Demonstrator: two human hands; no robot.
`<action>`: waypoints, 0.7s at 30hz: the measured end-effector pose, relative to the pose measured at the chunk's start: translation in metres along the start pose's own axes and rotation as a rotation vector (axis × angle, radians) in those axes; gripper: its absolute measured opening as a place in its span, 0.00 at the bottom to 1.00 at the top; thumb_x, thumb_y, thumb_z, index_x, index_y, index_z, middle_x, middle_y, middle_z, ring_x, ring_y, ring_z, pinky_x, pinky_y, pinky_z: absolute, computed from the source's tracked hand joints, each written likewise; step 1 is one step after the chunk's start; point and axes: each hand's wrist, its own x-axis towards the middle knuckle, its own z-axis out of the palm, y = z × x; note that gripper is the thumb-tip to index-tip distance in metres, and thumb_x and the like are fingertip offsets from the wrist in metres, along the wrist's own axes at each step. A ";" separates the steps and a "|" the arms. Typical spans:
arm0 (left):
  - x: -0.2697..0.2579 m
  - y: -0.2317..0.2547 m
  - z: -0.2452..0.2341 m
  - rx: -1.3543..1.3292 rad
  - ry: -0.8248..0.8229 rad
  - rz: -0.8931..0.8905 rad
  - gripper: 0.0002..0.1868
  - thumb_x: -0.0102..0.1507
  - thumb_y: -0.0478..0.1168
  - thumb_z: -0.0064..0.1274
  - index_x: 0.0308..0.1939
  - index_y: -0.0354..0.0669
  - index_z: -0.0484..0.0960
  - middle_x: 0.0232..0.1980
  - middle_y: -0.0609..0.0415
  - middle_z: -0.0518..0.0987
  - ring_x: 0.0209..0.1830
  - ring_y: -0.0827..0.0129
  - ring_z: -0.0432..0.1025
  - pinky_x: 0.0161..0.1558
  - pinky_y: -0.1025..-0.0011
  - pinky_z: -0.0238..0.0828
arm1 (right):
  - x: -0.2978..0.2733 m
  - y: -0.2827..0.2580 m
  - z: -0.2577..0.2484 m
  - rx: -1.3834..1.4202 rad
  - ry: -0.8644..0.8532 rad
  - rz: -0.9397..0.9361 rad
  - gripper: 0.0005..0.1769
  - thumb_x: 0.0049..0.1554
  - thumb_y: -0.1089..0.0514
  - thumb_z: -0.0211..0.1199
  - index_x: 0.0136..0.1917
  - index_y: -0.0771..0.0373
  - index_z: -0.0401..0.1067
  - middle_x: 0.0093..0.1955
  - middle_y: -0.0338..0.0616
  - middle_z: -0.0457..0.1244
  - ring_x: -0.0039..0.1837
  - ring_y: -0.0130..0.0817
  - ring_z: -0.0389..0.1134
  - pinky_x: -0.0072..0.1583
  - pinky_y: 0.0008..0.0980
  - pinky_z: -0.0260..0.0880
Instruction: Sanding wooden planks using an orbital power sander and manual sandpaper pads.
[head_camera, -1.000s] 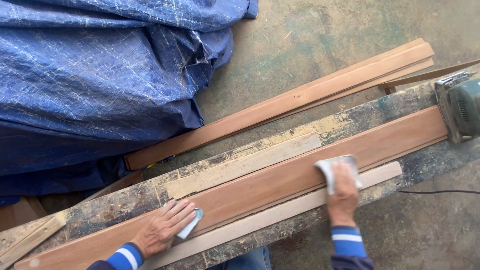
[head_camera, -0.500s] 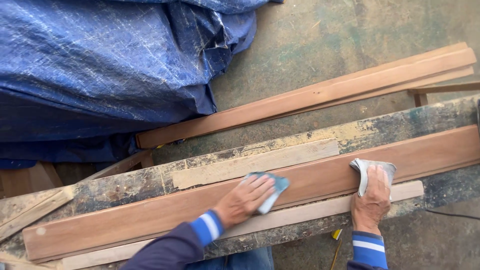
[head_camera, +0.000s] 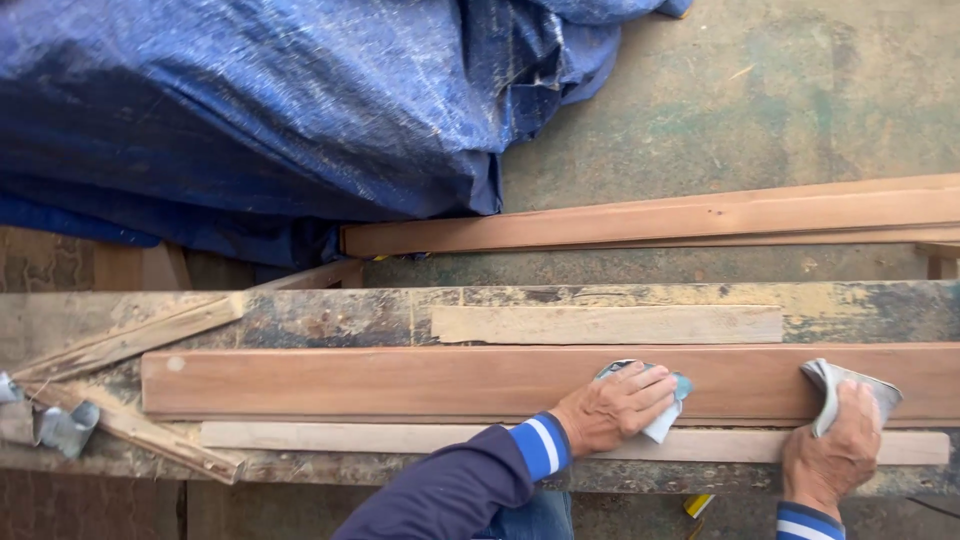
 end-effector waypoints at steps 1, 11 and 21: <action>-0.025 -0.009 -0.011 0.007 0.011 -0.020 0.22 0.67 0.36 0.50 0.64 0.32 0.77 0.70 0.43 0.75 0.74 0.55 0.69 0.75 0.58 0.66 | -0.002 -0.008 0.007 0.006 -0.004 -0.023 0.21 0.62 0.71 0.52 0.68 0.69 0.68 0.75 0.60 0.63 0.75 0.55 0.61 0.79 0.44 0.61; -0.349 -0.111 -0.193 0.255 -0.167 -0.394 0.32 0.58 0.29 0.51 0.68 0.48 0.73 0.74 0.51 0.69 0.76 0.59 0.62 0.76 0.53 0.54 | -0.106 -0.411 -0.015 0.374 -0.298 -0.622 0.34 0.53 0.69 0.57 0.73 0.72 0.61 0.76 0.61 0.56 0.78 0.55 0.55 0.77 0.54 0.53; -0.385 -0.140 -0.226 0.189 -0.066 -0.353 0.33 0.56 0.33 0.51 0.68 0.47 0.73 0.74 0.51 0.69 0.76 0.56 0.60 0.75 0.48 0.49 | -0.043 -0.187 -0.011 0.055 0.004 0.003 0.17 0.69 0.63 0.58 0.70 0.70 0.68 0.73 0.65 0.62 0.76 0.59 0.61 0.79 0.50 0.61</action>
